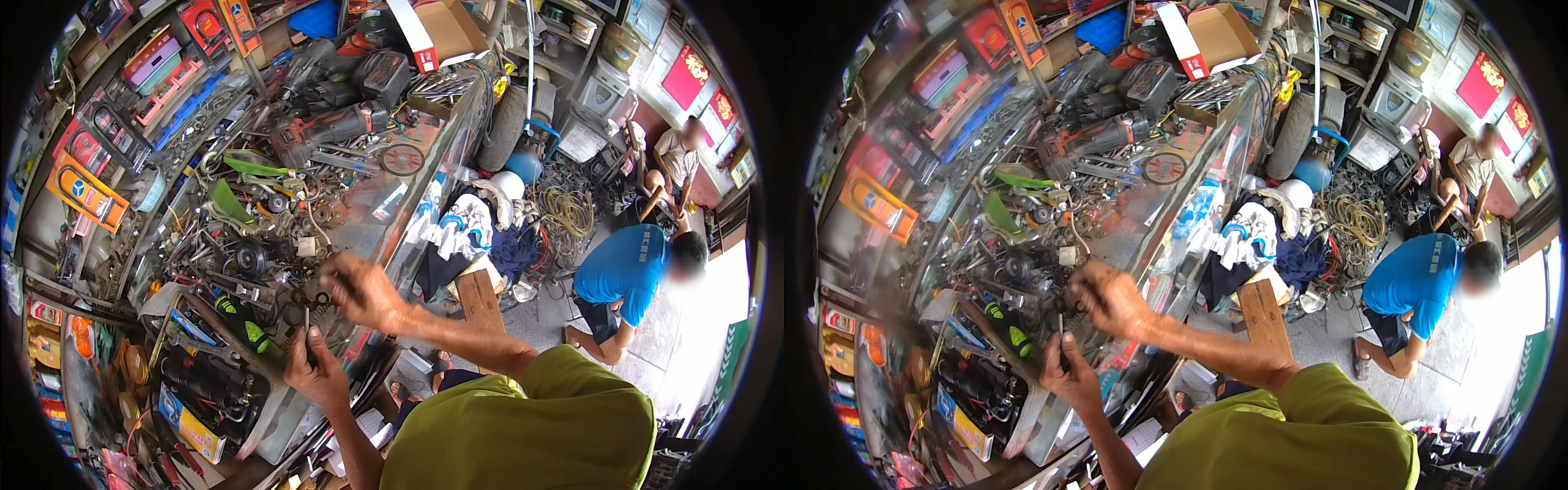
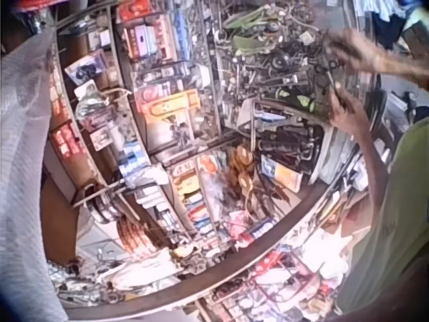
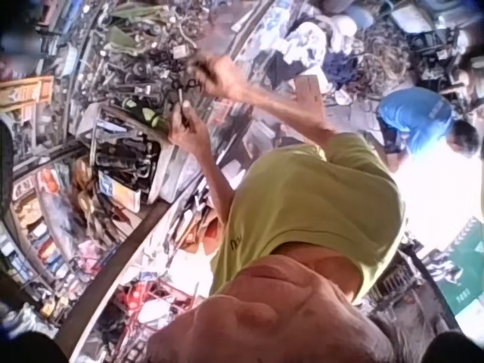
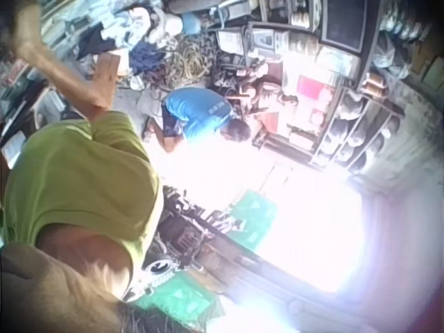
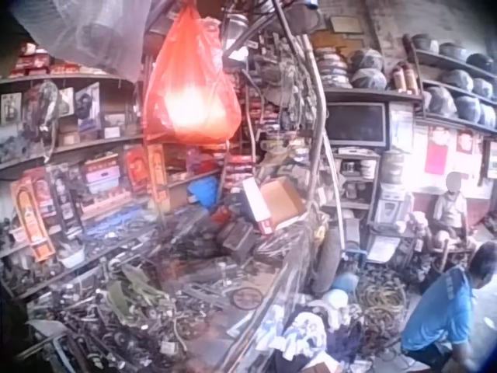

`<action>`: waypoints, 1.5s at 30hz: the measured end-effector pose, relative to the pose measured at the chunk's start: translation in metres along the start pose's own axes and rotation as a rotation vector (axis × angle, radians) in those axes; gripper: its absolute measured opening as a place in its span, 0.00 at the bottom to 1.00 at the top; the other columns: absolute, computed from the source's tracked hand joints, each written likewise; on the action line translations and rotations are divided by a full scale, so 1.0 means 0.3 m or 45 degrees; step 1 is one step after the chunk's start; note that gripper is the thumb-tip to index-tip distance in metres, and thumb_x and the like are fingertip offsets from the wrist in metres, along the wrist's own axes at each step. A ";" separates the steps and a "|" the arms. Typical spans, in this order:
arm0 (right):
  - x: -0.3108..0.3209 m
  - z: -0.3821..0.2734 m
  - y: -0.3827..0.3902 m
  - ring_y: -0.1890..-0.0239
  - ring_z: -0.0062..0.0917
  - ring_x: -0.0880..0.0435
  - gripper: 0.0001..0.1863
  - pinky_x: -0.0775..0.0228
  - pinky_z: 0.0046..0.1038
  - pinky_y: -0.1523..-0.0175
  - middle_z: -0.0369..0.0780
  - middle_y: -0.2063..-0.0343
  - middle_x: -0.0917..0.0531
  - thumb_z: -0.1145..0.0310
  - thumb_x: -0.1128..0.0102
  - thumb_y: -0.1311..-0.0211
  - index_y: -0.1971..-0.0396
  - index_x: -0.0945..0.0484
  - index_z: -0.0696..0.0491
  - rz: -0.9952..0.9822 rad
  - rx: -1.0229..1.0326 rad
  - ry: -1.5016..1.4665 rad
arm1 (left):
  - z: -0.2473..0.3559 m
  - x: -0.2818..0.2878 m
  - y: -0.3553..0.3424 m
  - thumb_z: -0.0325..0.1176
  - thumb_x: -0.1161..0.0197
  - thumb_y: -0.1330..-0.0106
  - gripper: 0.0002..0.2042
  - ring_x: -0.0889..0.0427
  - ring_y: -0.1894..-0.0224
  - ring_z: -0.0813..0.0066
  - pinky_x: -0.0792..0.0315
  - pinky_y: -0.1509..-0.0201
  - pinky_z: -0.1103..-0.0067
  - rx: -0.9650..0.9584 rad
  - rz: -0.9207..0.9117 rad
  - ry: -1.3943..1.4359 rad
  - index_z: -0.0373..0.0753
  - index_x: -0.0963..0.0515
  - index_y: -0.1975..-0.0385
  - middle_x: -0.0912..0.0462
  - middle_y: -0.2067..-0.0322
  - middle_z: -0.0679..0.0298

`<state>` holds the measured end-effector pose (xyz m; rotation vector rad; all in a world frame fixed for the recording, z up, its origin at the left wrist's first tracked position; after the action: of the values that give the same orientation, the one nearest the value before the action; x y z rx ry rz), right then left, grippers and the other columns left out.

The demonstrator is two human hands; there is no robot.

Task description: The person sits on the floor in a cluttered workshop and works on a silver mechanical part, possibly a brake caliper. They use a small tool to manipulate a component on the part, repeatedly adjusting and inspecting it.

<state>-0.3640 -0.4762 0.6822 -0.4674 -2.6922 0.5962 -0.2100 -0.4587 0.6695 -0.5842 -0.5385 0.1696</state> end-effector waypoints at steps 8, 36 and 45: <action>-0.036 -0.053 0.038 0.67 0.39 0.19 0.07 0.28 0.34 0.65 0.47 0.69 0.20 0.75 0.41 0.39 0.62 0.24 0.60 -0.175 -0.221 -0.395 | 0.001 0.006 -0.002 0.26 0.39 0.35 0.10 0.17 0.69 0.59 0.25 0.66 0.71 -0.041 -0.020 0.119 0.26 0.21 0.59 0.17 0.67 0.48; -0.001 -0.046 0.008 0.71 0.19 0.24 0.10 0.30 0.27 0.66 0.39 0.75 0.20 0.68 0.36 0.38 0.66 0.20 0.61 -0.414 -0.242 -0.665 | 0.001 0.016 -0.002 0.27 0.38 0.36 0.10 0.21 0.72 0.63 0.29 0.70 0.72 -0.051 -0.065 0.205 0.27 0.21 0.58 0.19 0.71 0.51; -0.022 -0.034 -0.014 0.85 0.28 0.32 0.25 0.40 0.35 0.77 0.42 0.89 0.32 0.52 0.36 0.39 0.83 0.27 0.60 -0.415 -0.116 -0.192 | -0.006 0.010 -0.005 0.28 0.37 0.36 0.11 0.21 0.72 0.61 0.29 0.70 0.71 -0.099 -0.071 0.191 0.29 0.20 0.58 0.19 0.70 0.51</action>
<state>-0.3550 -0.4788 0.6912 -0.0006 -2.8604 0.4315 -0.2064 -0.4599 0.6705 -0.6510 -0.4165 0.0514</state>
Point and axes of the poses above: each hand's wrist, its own y-axis away from the middle knuckle, its own x-axis out of the back of the hand, z = x × y, the point moved 1 cm from there along -y, towards the middle knuckle
